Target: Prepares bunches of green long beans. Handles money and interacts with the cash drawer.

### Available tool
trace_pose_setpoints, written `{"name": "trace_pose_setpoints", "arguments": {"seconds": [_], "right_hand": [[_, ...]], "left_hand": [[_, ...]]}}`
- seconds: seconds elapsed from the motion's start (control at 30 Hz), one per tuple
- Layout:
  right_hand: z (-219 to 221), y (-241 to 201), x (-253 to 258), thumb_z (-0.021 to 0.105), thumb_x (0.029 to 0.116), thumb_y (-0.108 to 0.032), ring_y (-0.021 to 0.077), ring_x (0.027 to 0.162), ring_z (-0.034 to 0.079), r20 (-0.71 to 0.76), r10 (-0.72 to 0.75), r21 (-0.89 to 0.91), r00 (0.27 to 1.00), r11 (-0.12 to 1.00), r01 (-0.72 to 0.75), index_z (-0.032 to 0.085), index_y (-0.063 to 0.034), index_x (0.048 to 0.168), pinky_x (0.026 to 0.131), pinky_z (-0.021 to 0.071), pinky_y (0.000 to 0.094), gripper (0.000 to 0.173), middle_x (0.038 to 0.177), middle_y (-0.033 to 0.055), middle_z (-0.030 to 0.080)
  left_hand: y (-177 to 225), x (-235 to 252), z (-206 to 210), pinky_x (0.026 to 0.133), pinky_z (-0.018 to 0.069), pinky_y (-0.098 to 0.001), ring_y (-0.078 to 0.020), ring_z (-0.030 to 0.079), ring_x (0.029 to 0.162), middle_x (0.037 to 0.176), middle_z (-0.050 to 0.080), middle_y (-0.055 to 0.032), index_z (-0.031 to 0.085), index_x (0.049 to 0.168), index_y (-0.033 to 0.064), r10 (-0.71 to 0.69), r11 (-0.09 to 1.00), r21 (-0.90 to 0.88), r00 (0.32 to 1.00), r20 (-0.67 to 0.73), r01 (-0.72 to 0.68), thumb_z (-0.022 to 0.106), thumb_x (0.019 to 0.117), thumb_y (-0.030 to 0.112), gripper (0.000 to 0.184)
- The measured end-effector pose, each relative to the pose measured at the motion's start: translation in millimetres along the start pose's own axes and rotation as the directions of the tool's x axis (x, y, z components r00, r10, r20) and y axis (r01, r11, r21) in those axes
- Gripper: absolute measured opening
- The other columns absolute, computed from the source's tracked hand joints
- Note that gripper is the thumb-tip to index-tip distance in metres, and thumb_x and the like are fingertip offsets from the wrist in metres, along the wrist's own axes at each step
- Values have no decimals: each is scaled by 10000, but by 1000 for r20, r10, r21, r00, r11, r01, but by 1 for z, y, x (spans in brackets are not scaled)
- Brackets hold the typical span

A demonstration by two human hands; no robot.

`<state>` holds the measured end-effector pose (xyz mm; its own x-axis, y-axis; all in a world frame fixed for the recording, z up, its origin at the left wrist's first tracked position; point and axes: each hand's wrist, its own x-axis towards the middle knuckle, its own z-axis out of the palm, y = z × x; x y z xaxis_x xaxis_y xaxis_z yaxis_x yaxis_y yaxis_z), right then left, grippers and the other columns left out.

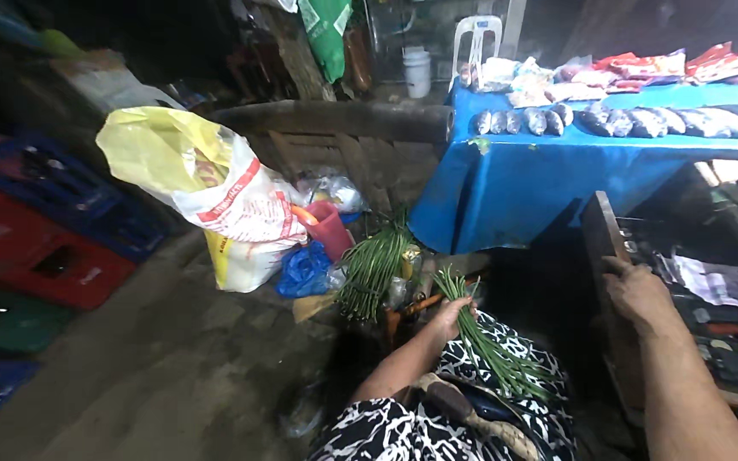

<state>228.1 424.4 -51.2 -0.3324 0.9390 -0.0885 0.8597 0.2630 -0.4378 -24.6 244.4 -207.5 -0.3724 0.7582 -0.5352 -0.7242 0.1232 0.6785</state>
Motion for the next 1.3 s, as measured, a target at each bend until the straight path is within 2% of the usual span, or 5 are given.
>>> {"name": "trace_pose_setpoints", "arguments": {"seconds": [0.2,0.4,0.67,0.9,1.3], "right_hand": [[0,-2,-1,503,1063,-175,532,1303,511,7,-4,-33,1000,999,5,519,-160,1508,1049,411,688,445,1434,342,505],[-2,-8,-3,539,1035,-162,553,1228,566,-30,48,-39,998,998,-49,191,-232,1652,996,449,703,713,1364,347,561],[0,-3,-2,529,1039,-159,534,1260,559,-66,25,11,998,1000,-24,318,-183,1619,1024,423,718,618,1369,336,572],[-2,-6,-12,409,1092,-192,481,1291,556,-259,-78,48,963,994,94,609,-12,1383,1080,411,640,396,1370,302,591],[-3,-5,-13,424,1084,-201,413,1231,626,-378,-103,74,920,987,140,653,-19,1327,1068,453,591,380,1290,255,662]], "left_hand": [[0,-2,-2,631,571,-314,-179,638,653,855,647,-103,502,1251,35,7,1000,25,1000,-4,-7,527,1077,241,271],[0,-1,-2,604,562,-301,-172,627,631,837,639,-103,498,1248,43,-9,1000,12,1000,-11,9,548,1058,166,232],[-2,2,-4,592,561,-299,-173,625,628,842,635,-105,504,1214,39,-10,1000,-14,1000,6,10,566,1033,115,206],[-3,2,-5,592,568,-301,-175,633,626,836,638,-105,492,1227,42,-8,1000,-21,1000,10,8,575,1023,101,227],[-1,0,-1,618,572,-309,-175,635,645,834,642,-104,523,1178,27,13,999,31,1000,14,-14,560,1031,105,170]]}}
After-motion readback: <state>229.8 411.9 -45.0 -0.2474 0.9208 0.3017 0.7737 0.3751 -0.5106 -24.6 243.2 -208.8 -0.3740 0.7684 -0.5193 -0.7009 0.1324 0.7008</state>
